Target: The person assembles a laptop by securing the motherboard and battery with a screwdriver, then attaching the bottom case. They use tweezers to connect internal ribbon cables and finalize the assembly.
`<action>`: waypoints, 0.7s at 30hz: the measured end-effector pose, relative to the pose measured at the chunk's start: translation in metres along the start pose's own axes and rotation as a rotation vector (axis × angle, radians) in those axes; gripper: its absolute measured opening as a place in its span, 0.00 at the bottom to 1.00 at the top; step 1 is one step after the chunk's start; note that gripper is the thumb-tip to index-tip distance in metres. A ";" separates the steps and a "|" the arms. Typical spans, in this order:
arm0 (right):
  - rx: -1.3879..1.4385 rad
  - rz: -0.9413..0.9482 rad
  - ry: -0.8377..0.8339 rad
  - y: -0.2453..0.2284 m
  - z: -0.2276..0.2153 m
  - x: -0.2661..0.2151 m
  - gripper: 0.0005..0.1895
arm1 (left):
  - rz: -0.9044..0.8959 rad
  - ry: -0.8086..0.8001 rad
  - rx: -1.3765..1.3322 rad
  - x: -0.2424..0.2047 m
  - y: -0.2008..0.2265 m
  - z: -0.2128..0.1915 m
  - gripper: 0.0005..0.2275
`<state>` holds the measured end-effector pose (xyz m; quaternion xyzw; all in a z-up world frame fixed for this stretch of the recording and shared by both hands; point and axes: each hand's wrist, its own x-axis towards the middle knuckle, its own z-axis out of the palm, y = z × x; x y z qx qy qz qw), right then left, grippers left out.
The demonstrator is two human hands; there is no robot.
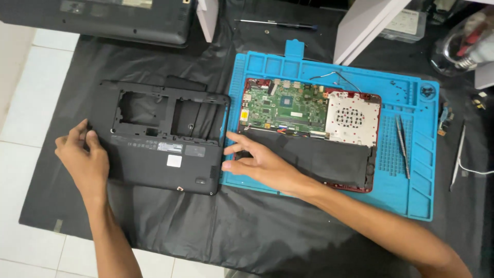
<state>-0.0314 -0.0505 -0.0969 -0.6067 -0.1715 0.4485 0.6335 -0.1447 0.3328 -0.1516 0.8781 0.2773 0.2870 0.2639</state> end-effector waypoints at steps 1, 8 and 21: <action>-0.019 -0.002 -0.002 -0.001 0.001 -0.001 0.46 | 0.009 0.008 0.051 -0.001 -0.004 0.001 0.14; 0.061 -0.032 -0.026 0.004 0.002 0.001 0.46 | -0.015 0.048 0.085 0.003 -0.002 0.000 0.14; -0.113 -0.172 -0.114 -0.025 -0.014 -0.059 0.36 | 0.140 -0.052 0.254 -0.022 0.000 0.002 0.16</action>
